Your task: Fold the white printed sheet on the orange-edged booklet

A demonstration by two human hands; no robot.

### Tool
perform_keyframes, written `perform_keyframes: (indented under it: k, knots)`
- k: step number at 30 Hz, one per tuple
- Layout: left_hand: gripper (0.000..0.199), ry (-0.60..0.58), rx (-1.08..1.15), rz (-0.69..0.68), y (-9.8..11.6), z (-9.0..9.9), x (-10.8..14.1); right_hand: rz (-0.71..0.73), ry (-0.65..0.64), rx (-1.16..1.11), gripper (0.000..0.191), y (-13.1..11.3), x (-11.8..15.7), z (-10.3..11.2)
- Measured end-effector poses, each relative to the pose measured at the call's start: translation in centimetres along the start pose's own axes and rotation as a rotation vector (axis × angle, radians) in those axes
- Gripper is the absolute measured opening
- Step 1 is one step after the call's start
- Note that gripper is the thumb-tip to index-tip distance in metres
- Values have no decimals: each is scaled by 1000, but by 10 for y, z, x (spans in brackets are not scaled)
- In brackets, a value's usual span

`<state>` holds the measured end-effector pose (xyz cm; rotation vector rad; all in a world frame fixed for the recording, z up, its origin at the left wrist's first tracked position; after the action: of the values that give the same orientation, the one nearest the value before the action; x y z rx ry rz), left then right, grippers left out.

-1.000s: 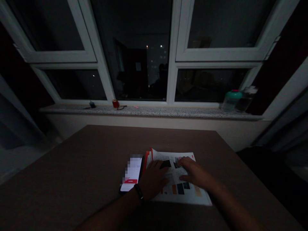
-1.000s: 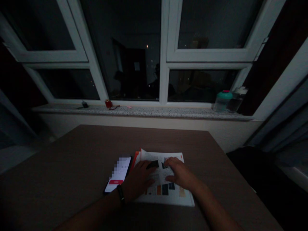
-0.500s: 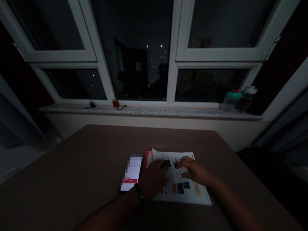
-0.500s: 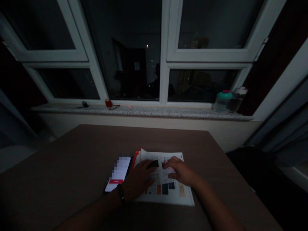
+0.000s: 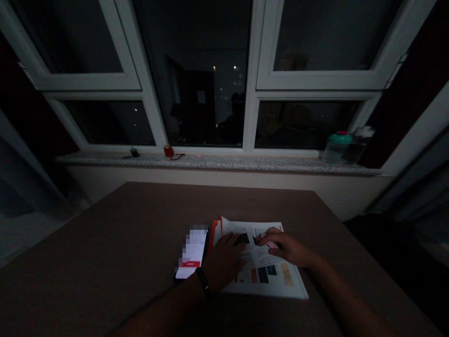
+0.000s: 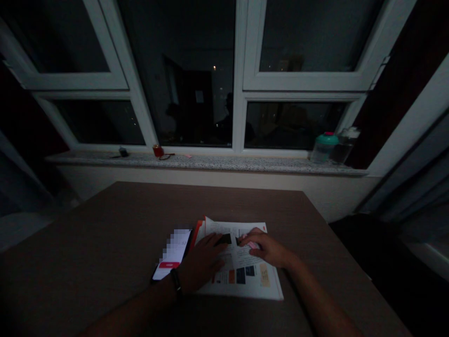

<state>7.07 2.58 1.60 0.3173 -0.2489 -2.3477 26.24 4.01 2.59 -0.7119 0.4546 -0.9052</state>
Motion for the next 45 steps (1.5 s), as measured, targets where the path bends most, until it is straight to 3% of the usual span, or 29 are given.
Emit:
perform_keyframes:
  k: [10,16,21,31,41,45]
  knots:
    - [34,41,-7,22,1,11,-1,28,10,-27,26,-17,1,-4]
    - [47,57,-5,25,-2,8,-1,44,77,-83,31,-27,-6,-22]
    - [51,53,-3,-56,-1,4,-1,-42,141,-237,42,-18,-9,-28]
    - [56,68,-21,-96,6,11,-4,-207,378,-321,31,11,-21,-30]
    - [54,86,-51,-120,-1,0,-4,-228,369,-94,28,8,-24,-27]
    - [52,61,-50,-120,1,3,-4,-228,360,-62,36,10,-23,-29]
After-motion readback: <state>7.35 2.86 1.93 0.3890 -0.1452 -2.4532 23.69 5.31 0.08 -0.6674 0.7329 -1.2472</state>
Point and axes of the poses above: each hand's wrist, its own x-axis away from the middle knuckle, its own z-axis out of the back of the hand, y = z × x, the point moved 7 cm from there along -x, towards the middle knuckle, and after that the axes turned 4 degrees about -z, right-handed, at the moved point
